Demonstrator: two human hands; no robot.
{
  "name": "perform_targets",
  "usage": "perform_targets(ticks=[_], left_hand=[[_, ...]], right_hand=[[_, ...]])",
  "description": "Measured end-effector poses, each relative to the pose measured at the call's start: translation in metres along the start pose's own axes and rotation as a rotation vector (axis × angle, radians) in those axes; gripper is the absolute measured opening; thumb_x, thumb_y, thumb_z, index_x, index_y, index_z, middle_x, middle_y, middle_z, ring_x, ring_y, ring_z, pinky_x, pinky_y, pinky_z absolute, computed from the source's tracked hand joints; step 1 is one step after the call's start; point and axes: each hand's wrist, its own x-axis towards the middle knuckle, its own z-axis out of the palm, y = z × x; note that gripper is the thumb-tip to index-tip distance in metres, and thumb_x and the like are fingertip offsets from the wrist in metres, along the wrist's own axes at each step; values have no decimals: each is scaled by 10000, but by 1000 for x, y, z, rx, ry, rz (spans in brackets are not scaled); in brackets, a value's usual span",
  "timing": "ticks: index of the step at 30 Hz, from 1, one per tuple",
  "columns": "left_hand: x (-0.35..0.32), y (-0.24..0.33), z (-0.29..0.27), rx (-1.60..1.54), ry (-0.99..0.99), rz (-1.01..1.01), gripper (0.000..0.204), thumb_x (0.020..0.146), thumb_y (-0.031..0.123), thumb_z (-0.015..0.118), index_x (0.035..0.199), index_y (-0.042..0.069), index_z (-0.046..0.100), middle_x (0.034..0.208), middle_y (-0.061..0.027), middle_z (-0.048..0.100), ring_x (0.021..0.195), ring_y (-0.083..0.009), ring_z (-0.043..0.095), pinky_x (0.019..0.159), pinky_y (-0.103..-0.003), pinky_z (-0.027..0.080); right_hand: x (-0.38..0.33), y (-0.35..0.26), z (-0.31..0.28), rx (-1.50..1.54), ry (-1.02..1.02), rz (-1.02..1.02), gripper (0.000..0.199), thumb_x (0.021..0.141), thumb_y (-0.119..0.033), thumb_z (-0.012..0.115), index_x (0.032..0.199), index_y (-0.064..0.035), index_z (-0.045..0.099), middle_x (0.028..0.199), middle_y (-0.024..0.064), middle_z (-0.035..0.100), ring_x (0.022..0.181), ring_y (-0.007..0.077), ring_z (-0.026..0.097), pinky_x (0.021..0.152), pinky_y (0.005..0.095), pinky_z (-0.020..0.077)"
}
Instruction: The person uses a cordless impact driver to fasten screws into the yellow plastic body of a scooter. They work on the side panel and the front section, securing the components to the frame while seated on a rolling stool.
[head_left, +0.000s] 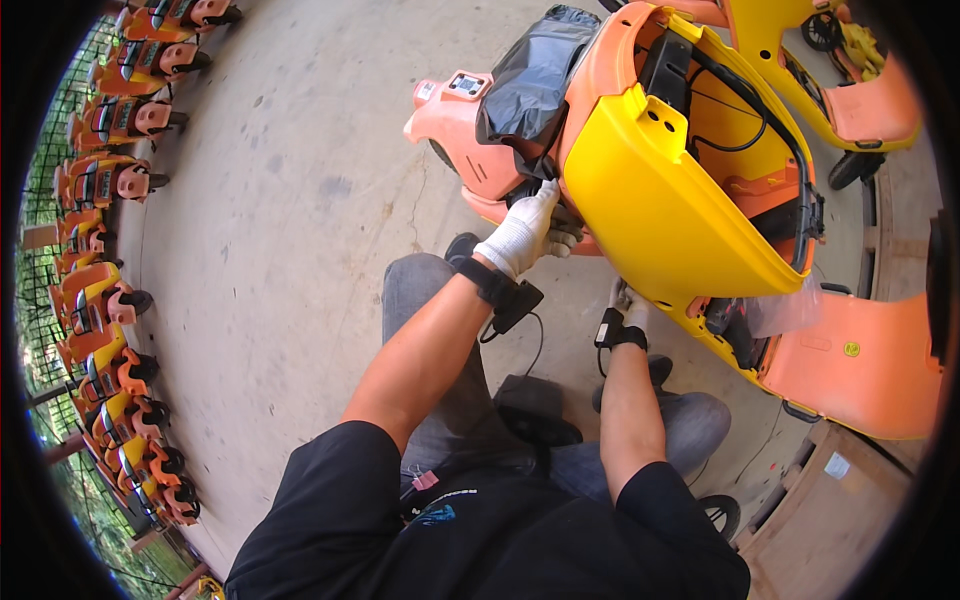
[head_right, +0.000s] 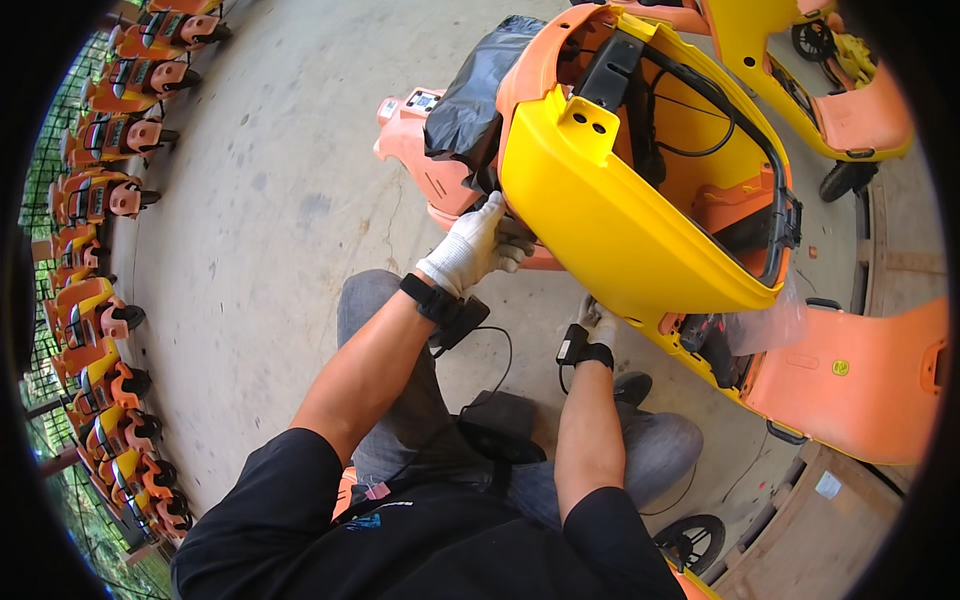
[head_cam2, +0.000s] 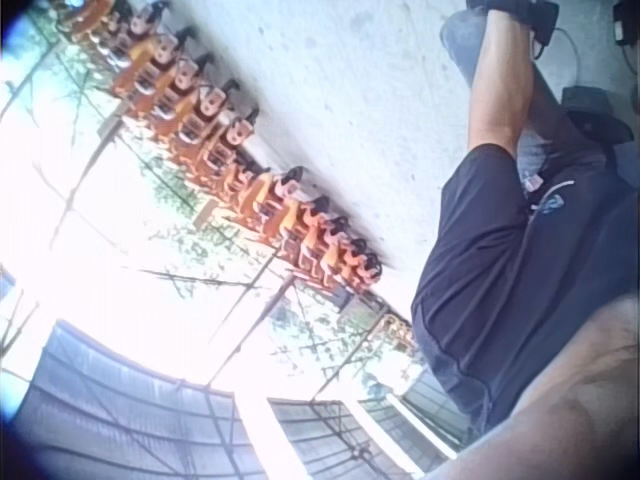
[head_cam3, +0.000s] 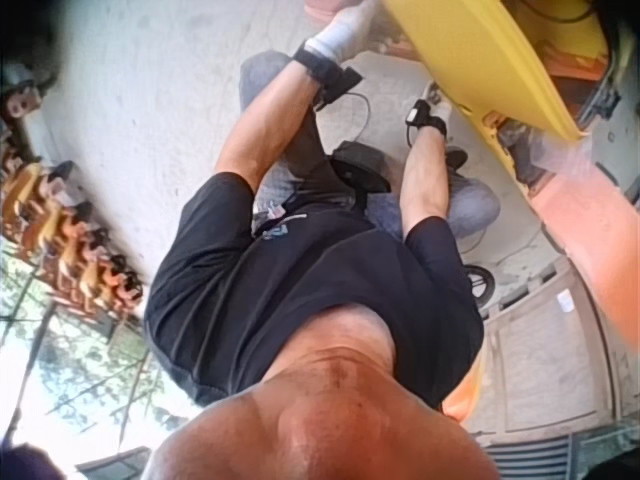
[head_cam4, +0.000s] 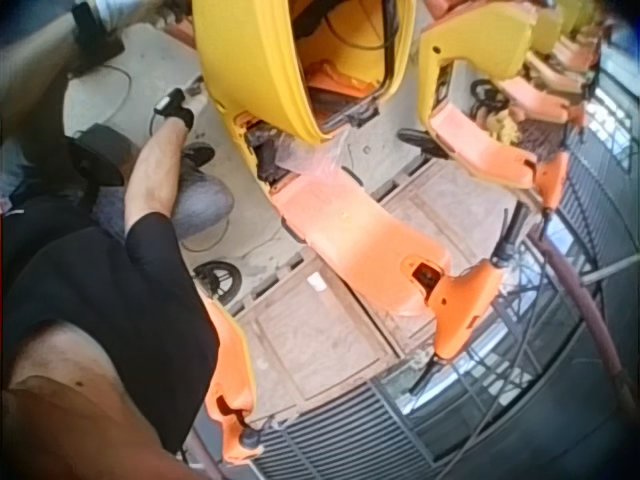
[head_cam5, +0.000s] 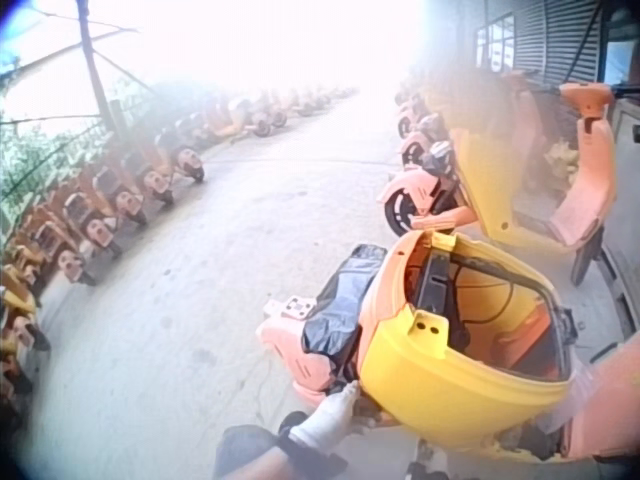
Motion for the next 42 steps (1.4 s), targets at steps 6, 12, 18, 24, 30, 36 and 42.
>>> perform_targets(ticks=[6, 12, 18, 24, 30, 36, 42], left_hand=[[1, -4, 0, -18, 68, 28, 671, 1039, 497, 262, 943, -56, 630, 768, -165, 649, 559, -201, 580, 511, -311, 490], [7, -6, 6, -160, -22, -4, 685, 1000, 516, 285, 971, -90, 604, 811, -212, 659, 566, -233, 592, 532, -330, 497], [-1, -4, -2, -227, -67, 43, 453, 936, 244, 339, 1050, -139, 553, 930, -262, 660, 736, -303, 654, 648, -372, 563], [-8, -2, 6, -227, -143, 52, 328, 783, -101, 333, 1043, -189, 511, 1094, -297, 619, 942, -386, 672, 795, -440, 607], [-11, 1, -8, -217, -243, 55, 403, 797, -145, 295, 1165, -218, 441, 1178, -333, 565, 1045, -436, 636, 882, -479, 588], [-11, -2, -13, -209, -323, 91, 394, 820, -109, 330, 1180, -220, 446, 1199, -348, 552, 1046, -462, 628, 907, -499, 566], [-12, -2, -12, -178, -354, 107, 388, 835, -100, 350, 1191, -198, 469, 1206, -332, 559, 1065, -460, 626, 918, -494, 557]], right_hand=[[-14, -4, 5, -291, -8, -37, 338, 856, 118, 448, 1154, 5, 561, 1056, 168, 660, 977, 314, 662, 880, 473, 578], [-28, -76, -15, -1389, -267, -20, 301, 872, -37, 579, 1165, 31, 564, 991, 177, 672, 859, 310, 692, 752, 439, 570], [-207, -173, 120, -1858, -555, 57, 251, 857, -125, 600, 1029, 45, 665, 862, 112, 712, 701, 171, 688, 635, 292, 561], [-147, -301, 69, -2224, -39, -816, 417, 735, -166, 646, 1111, 14, 661, 988, 215, 701, 938, 351, 671, 853, 382, 524], [-116, -280, 62, -2506, 163, -775, 524, 711, -142, 672, 1224, -61, 604, 1204, 206, 628, 1128, 375, 596, 958, 429, 491], [-115, -260, 77, -2562, 308, -656, 571, 738, -131, 699, 1275, -71, 513, 1181, 190, 641, 1131, 367, 600, 964, 427, 484], [-108, -277, 58, -2447, 60, -793, 673, 612, -277, 772, 1220, -64, 577, 1121, 197, 663, 1072, 378, 621, 937, 405, 500]])
